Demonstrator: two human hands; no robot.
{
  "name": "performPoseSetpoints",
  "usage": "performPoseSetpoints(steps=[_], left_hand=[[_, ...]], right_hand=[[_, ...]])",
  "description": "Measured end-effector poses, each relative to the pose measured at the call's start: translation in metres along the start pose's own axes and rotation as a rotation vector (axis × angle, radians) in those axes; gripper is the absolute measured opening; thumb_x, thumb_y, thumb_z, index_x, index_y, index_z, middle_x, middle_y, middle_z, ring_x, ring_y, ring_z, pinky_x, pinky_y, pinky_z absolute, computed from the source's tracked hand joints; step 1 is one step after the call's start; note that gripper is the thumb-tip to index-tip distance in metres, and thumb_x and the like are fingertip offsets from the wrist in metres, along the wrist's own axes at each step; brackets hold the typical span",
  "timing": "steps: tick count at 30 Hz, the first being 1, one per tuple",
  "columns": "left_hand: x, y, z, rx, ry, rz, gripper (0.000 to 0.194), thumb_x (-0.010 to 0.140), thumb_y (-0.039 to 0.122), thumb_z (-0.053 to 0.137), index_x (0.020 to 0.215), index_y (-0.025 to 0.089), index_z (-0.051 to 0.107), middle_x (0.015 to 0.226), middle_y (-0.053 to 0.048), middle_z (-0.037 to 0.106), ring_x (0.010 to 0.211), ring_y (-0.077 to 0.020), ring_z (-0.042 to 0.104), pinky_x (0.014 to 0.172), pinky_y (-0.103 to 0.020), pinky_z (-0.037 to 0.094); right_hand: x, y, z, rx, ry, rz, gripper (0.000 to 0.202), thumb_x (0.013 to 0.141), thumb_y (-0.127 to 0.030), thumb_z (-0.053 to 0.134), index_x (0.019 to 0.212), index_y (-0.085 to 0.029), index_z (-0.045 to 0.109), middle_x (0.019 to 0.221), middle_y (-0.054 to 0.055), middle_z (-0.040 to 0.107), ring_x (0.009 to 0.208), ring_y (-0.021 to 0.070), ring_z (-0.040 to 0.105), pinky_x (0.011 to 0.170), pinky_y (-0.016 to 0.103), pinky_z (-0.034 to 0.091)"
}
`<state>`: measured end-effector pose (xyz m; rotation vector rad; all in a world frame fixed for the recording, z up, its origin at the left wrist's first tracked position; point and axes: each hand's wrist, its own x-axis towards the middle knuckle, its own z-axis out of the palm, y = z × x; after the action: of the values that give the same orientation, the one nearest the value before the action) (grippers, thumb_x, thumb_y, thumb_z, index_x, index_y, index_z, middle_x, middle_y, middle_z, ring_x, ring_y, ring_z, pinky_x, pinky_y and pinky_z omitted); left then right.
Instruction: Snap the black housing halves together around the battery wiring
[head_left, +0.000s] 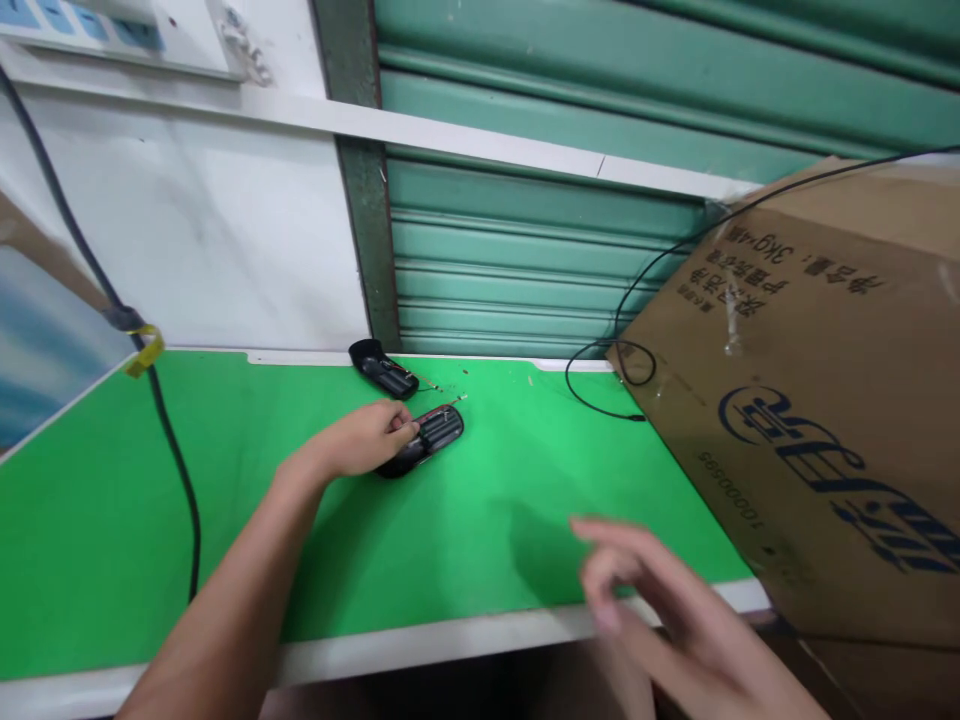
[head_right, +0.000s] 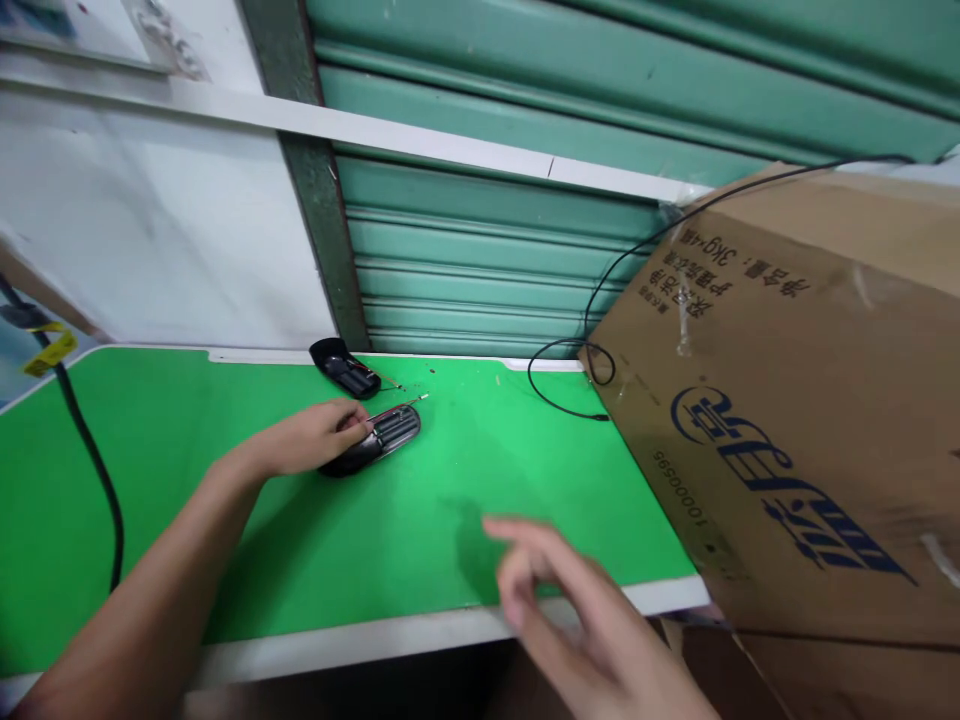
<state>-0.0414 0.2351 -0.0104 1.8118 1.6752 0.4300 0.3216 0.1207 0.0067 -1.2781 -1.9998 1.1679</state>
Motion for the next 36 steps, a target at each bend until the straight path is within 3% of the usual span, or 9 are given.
performPoseSetpoints(steps=[2, 4, 6, 9, 12, 19, 23, 27, 36], left_hand=[[0.001, 0.001, 0.003, -0.064, 0.017, 0.010, 0.040, 0.081, 0.061, 0.052, 0.086, 0.022, 0.063, 0.076, -0.002, 0.065, 0.072, -0.0231, 0.058, 0.067, -0.034, 0.044], [0.002, 0.002, 0.006, -0.137, 0.036, 0.013, 0.047, 0.083, 0.066, 0.049, 0.093, 0.022, 0.062, 0.077, -0.002, 0.064, 0.074, -0.0232, 0.059, 0.068, -0.034, 0.047], [0.003, 0.005, 0.011, -0.213, 0.054, 0.016, 0.053, 0.086, 0.068, 0.046, 0.103, 0.020, 0.061, 0.076, -0.001, 0.063, 0.073, -0.0231, 0.059, 0.067, -0.034, 0.049], [0.005, 0.013, 0.023, -0.327, 0.087, 0.051, 0.058, 0.090, 0.063, 0.046, 0.124, 0.018, 0.060, 0.093, -0.005, 0.072, 0.085, -0.0250, 0.064, 0.077, -0.036, 0.054], [0.007, 0.023, 0.037, -0.414, 0.099, 0.097, 0.058, 0.094, 0.057, 0.043, 0.134, 0.019, 0.062, 0.121, -0.009, 0.073, 0.108, -0.0273, 0.065, 0.096, -0.039, 0.052], [0.005, 0.040, 0.060, -0.562, 0.082, 0.146, 0.045, 0.097, 0.048, 0.047, 0.128, 0.020, 0.063, 0.114, -0.006, 0.069, 0.112, -0.0276, 0.061, 0.104, -0.042, 0.048], [0.003, 0.046, 0.067, -0.563, 0.125, 0.106, 0.034, 0.095, 0.045, 0.048, 0.113, 0.019, 0.061, 0.108, -0.006, 0.066, 0.104, -0.0260, 0.061, 0.095, -0.039, 0.049], [0.002, 0.050, 0.070, -0.589, 0.161, 0.077, 0.037, 0.096, 0.055, 0.052, 0.103, 0.020, 0.061, 0.097, -0.003, 0.066, 0.097, -0.0254, 0.061, 0.089, -0.038, 0.049], [0.009, 0.047, 0.075, -0.767, 0.187, 0.003, 0.047, 0.092, 0.059, 0.061, 0.117, 0.019, 0.070, 0.105, -0.003, 0.072, 0.108, -0.0277, 0.063, 0.093, -0.037, 0.049]], right_hand=[[0.059, -0.006, 0.011, 0.166, 0.042, -0.213, 0.040, 0.108, -0.037, 0.053, 0.147, -0.043, 0.050, 0.092, 0.000, 0.065, 0.085, 0.0190, 0.068, 0.082, 0.035, 0.059], [0.122, -0.009, 0.023, 0.267, 0.035, -0.364, 0.040, 0.102, -0.031, 0.055, 0.141, -0.034, 0.053, 0.091, 0.000, 0.064, 0.082, 0.0172, 0.065, 0.076, 0.031, 0.056], [0.174, -0.008, 0.036, 0.265, 0.087, -0.405, 0.036, 0.092, -0.029, 0.058, 0.128, -0.025, 0.060, 0.099, 0.004, 0.068, 0.084, 0.0177, 0.065, 0.068, 0.029, 0.052], [0.216, -0.002, 0.051, 0.218, 0.266, -0.357, 0.019, 0.089, -0.038, 0.061, 0.097, -0.022, 0.062, 0.073, -0.002, 0.057, 0.066, 0.0156, 0.055, 0.057, 0.026, 0.042], [0.219, 0.006, 0.059, 0.220, 0.366, -0.321, 0.026, 0.092, -0.047, 0.063, 0.087, -0.022, 0.056, 0.063, -0.007, 0.046, 0.055, 0.0129, 0.045, 0.054, 0.026, 0.036], [0.198, 0.013, 0.055, 0.171, 0.462, -0.282, 0.022, 0.089, -0.041, 0.068, 0.096, -0.021, 0.061, 0.066, -0.005, 0.062, 0.051, 0.0117, 0.051, 0.052, 0.025, 0.039], [0.194, 0.009, 0.057, 0.244, 0.441, -0.290, 0.022, 0.086, -0.038, 0.070, 0.099, -0.021, 0.064, 0.075, 0.000, 0.071, 0.060, 0.0136, 0.061, 0.055, 0.025, 0.045], [0.191, 0.004, 0.060, 0.390, 0.414, -0.301, 0.024, 0.081, -0.036, 0.078, 0.096, -0.022, 0.067, 0.084, 0.002, 0.077, 0.066, 0.0142, 0.068, 0.057, 0.024, 0.050], [0.191, 0.008, 0.063, 0.400, 0.424, -0.276, 0.013, 0.081, -0.034, 0.080, 0.084, -0.021, 0.080, 0.079, 0.003, 0.080, 0.066, 0.0174, 0.073, 0.062, 0.027, 0.058]])
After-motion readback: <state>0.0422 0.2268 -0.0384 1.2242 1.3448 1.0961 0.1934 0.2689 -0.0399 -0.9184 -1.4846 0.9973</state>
